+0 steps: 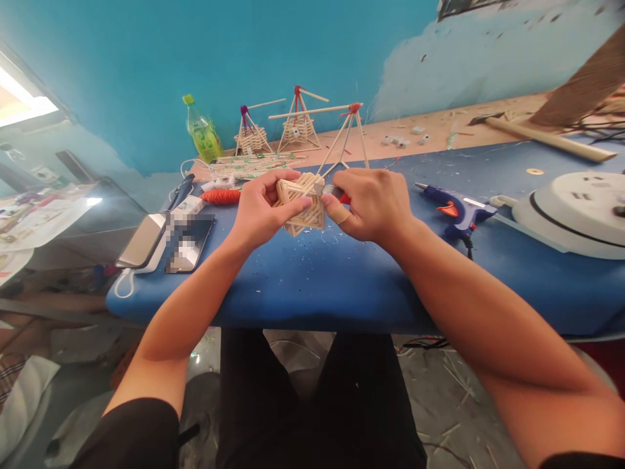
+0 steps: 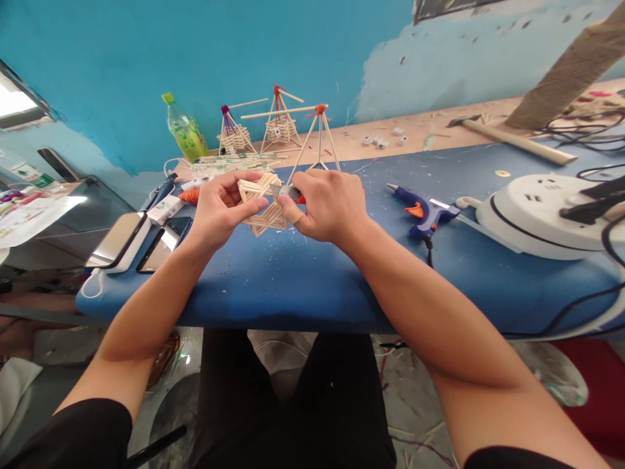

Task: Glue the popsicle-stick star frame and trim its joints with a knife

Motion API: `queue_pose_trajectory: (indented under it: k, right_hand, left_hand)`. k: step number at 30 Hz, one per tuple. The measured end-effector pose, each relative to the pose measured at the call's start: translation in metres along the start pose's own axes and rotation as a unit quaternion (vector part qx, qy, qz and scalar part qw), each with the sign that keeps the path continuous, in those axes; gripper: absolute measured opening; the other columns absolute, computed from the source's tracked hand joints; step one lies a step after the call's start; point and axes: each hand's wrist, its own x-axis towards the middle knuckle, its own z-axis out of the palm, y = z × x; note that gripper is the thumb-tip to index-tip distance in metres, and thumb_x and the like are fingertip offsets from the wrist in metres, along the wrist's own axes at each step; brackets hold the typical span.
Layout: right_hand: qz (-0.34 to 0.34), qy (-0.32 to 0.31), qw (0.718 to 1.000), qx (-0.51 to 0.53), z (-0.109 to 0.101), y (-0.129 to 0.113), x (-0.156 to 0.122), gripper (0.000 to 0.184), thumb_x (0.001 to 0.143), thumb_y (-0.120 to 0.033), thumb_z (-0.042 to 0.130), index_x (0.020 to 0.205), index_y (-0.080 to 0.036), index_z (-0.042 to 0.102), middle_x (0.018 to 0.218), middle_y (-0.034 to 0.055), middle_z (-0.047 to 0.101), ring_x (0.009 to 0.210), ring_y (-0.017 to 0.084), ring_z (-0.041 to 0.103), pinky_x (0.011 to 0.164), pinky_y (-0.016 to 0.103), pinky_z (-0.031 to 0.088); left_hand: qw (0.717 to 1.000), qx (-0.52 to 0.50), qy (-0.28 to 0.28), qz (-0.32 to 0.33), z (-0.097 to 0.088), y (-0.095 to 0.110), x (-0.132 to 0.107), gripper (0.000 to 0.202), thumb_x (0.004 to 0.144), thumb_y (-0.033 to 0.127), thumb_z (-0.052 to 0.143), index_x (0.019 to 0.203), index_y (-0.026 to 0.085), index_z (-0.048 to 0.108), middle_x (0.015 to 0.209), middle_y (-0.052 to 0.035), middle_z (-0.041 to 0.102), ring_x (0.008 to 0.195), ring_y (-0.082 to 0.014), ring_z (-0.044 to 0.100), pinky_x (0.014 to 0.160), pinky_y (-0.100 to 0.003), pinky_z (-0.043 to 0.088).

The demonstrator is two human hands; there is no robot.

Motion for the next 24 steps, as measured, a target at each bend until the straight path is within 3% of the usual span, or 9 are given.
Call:
queue_pose_trajectory:
  k: [17,20,24]
  right_hand:
    - [0.027,0.007,1.000,0.000,0.008,-0.005,0.001,0.048,0.100,-0.066,0.053,0.076,-0.025,0.056,0.075,0.0088,0.064,0.067,0.020,0.047,0.067,0.037,0.021]
    - [0.046,0.011,0.999,0.010,0.005,0.001,0.004,0.045,0.101,-0.062,0.054,0.074,-0.025,0.051,0.072,0.0073,0.059,0.065,0.019,0.039,0.067,0.038,0.019]
    - [0.135,0.071,0.988,0.016,-0.011,0.028,0.012,0.044,0.105,-0.051,0.052,0.070,-0.027,0.042,0.066,0.0041,0.045,0.065,0.018,0.024,0.070,0.041,0.017]
  left_hand:
    - [0.999,-0.011,-0.031,-0.031,-0.010,0.002,0.009,0.051,0.066,0.041,0.101,0.107,0.018,0.080,0.099,-0.0063,0.084,0.091,-0.0243,0.081,0.088,-0.041,0.066]
    - [0.999,-0.017,-0.027,-0.031,-0.010,0.004,0.008,0.051,0.064,0.040,0.102,0.105,0.018,0.080,0.098,-0.0059,0.085,0.090,-0.0234,0.081,0.087,-0.040,0.067]
    - [0.998,-0.034,-0.047,-0.040,-0.008,0.008,0.004,0.051,0.062,0.038,0.103,0.104,0.018,0.082,0.098,-0.0061,0.086,0.090,-0.0230,0.082,0.084,-0.037,0.067]
